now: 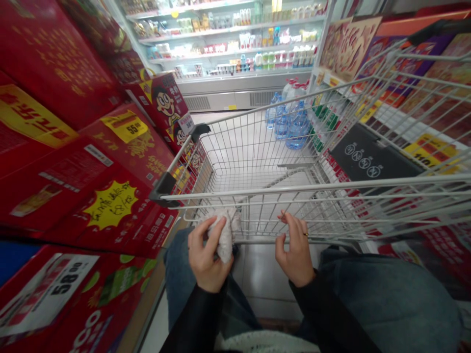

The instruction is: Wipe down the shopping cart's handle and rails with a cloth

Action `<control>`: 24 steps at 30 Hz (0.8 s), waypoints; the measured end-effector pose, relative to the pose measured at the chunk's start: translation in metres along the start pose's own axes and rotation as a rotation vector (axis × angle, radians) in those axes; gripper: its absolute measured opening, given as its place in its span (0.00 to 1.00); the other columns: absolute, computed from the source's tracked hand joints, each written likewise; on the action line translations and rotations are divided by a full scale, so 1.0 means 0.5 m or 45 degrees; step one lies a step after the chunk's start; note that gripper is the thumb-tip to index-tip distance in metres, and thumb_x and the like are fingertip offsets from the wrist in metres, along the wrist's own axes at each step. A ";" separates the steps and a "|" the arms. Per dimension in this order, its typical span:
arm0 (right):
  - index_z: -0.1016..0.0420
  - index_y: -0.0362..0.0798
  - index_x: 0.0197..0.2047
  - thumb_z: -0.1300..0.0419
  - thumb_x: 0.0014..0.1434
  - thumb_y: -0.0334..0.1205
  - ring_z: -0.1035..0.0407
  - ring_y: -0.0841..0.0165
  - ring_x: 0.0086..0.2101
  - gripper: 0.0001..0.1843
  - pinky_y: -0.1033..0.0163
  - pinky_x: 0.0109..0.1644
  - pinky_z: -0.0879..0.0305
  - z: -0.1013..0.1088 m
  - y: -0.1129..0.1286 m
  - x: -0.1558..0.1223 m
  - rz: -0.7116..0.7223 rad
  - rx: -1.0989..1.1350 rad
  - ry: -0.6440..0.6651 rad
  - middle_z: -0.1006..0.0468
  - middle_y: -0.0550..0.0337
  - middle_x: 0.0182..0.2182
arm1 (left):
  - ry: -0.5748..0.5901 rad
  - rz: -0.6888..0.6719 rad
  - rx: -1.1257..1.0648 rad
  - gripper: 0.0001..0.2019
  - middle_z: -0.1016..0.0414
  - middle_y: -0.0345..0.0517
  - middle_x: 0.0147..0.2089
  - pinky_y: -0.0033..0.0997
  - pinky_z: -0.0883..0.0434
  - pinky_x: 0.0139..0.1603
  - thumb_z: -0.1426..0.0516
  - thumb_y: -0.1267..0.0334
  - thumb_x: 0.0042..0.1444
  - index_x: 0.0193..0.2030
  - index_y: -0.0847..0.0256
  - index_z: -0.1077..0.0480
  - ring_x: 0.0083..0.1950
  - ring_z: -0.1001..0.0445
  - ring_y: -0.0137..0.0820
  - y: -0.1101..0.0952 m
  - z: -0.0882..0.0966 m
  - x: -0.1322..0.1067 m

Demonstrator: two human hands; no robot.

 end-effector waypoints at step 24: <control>0.45 0.46 0.75 0.49 0.63 0.22 0.28 0.55 0.53 0.37 0.42 0.60 0.31 0.006 -0.001 0.001 0.033 -0.013 0.031 0.22 0.44 0.54 | -0.283 0.093 0.023 0.37 0.26 0.54 0.64 0.48 0.25 0.64 0.33 0.70 0.49 0.69 0.54 0.29 0.60 0.23 0.45 0.063 0.039 0.002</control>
Point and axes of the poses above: each hand's wrist, its own x-axis towards the middle knuckle, its own z-axis out of the back of the hand, y = z × x, the point moved 6 cm from there along x, towards the middle knuckle
